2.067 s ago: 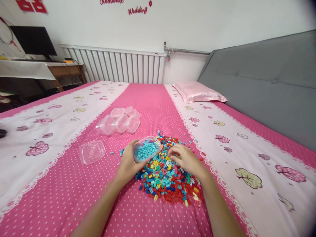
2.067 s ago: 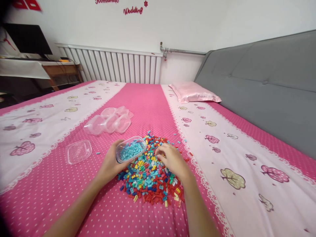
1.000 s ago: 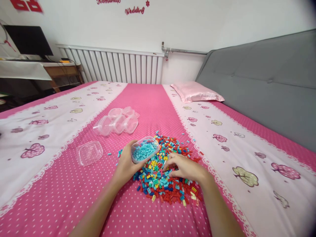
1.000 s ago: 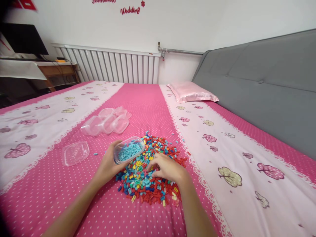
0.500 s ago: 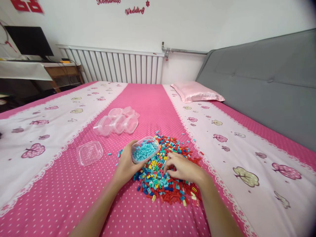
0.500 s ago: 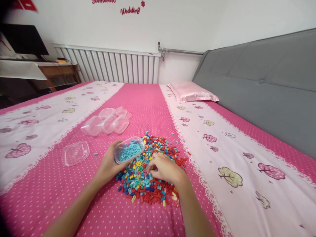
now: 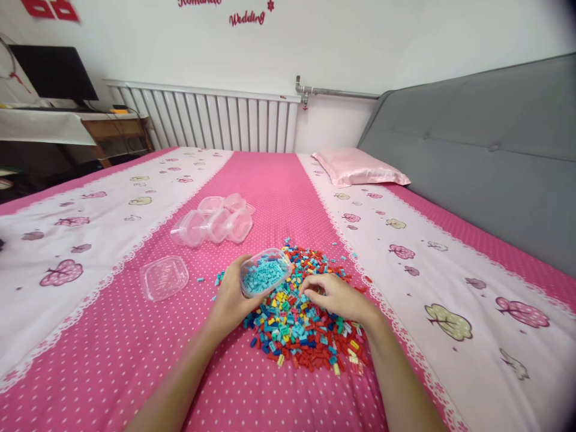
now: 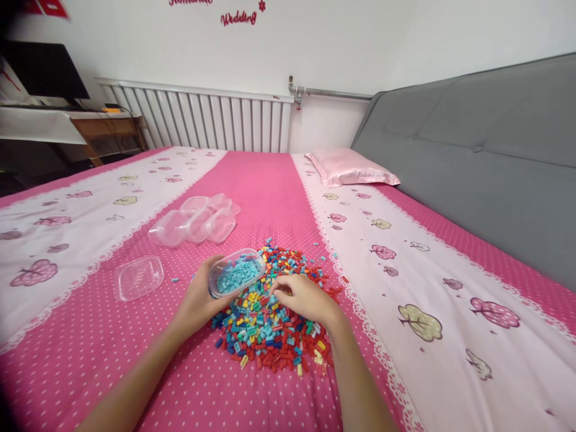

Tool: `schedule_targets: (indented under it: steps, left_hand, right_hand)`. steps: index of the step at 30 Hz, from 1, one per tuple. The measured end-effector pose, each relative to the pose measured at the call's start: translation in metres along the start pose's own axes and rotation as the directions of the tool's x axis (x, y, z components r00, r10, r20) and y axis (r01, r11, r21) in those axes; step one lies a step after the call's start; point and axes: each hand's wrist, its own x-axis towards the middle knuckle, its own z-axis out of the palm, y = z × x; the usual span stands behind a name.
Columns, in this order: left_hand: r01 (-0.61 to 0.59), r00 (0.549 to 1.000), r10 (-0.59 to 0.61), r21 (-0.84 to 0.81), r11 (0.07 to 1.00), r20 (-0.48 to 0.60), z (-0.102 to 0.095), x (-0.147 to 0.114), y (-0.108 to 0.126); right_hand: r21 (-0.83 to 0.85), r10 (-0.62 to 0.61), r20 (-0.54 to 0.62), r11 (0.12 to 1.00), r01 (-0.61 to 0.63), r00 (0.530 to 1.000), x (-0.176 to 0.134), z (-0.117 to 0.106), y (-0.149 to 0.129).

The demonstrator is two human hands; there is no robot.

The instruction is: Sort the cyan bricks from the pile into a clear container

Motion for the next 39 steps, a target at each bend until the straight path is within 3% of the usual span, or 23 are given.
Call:
schedule_targets:
  steps: [24, 31, 39]
  left_hand:
    - [0.009, 1.0, -0.009, -0.009, 1.0, 0.005, -0.0014, -0.0001, 0.0044]
    - [0.008, 1.0, -0.008, -0.001, 1.0, -0.006, -0.0011, -0.0008, 0.0038]
    - [0.01, 1.0, -0.01, -0.005, 1.0, 0.005, -0.0008, -0.0002, 0.0029]
  right_hand:
    - [-0.009, -0.048, -0.095, 0.999, 0.048, 0.994, 0.0037, 0.004, -0.0007]
    - [0.158, 0.026, -0.069, 0.987, -0.014, 0.997, 0.0033, 0.0057, 0.0047]
    - [0.108, -0.05, -0.117, 0.992, 0.063, 0.992, 0.0053, 0.0076, 0.0063]
